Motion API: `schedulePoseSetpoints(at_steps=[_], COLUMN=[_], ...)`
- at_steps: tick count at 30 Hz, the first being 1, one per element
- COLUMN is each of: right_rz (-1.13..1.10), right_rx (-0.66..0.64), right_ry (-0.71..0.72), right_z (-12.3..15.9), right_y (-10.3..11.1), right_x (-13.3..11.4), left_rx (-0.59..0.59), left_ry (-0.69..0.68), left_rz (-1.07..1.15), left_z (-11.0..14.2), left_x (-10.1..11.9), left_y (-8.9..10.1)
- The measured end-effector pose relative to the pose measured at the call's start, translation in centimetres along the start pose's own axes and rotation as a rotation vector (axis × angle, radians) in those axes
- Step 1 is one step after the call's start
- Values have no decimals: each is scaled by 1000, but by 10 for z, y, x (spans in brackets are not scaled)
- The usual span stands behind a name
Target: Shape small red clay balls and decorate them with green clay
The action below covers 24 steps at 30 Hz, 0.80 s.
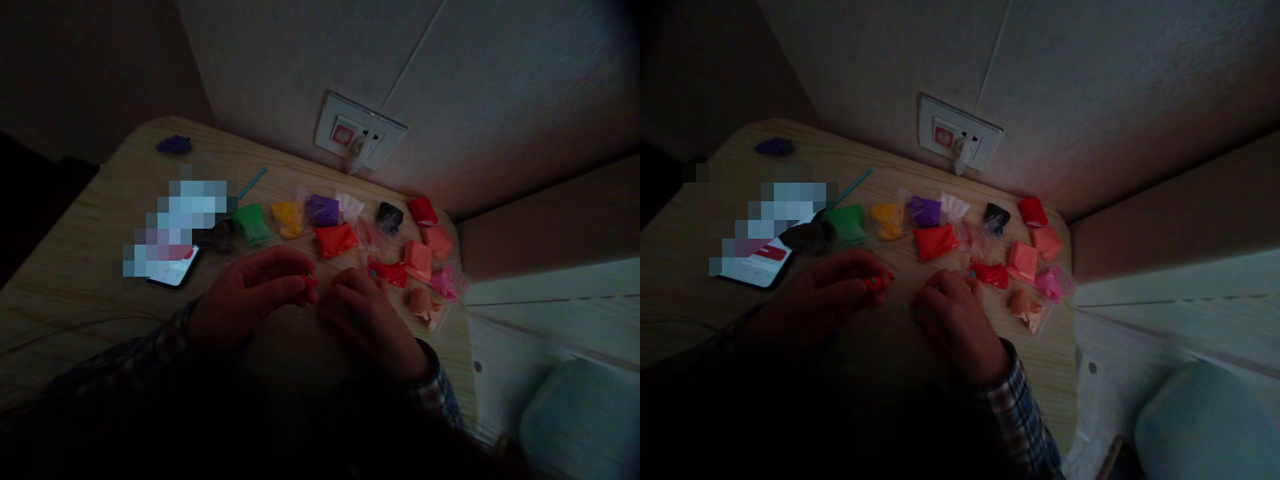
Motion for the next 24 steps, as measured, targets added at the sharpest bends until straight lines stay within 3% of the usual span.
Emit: schedulePoseSetpoints(at_steps=[5,15,24], right_rz=[-3,50,67], right_rx=[-69,-70,-84], right_ry=[-11,-17,-22], right_z=[-2,-5,-5], right_y=[-11,-12,-13], right_x=[2,4,4], left_rx=[6,-113,-117], left_ry=[-1,0,15], left_rz=[43,67,53], left_z=[-1,-1,-1], left_x=[-2,-4,-7], left_y=[2,-8,-8])
Point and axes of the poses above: each hand's wrist, its own z-axis away from the middle knuckle, its own y-axis out of the back of the hand, x = y × z, the point moved 10 cm from there along -z, towards the middle knuckle, and after that the axes turned 1 degree about y, right-handed, at the moved point
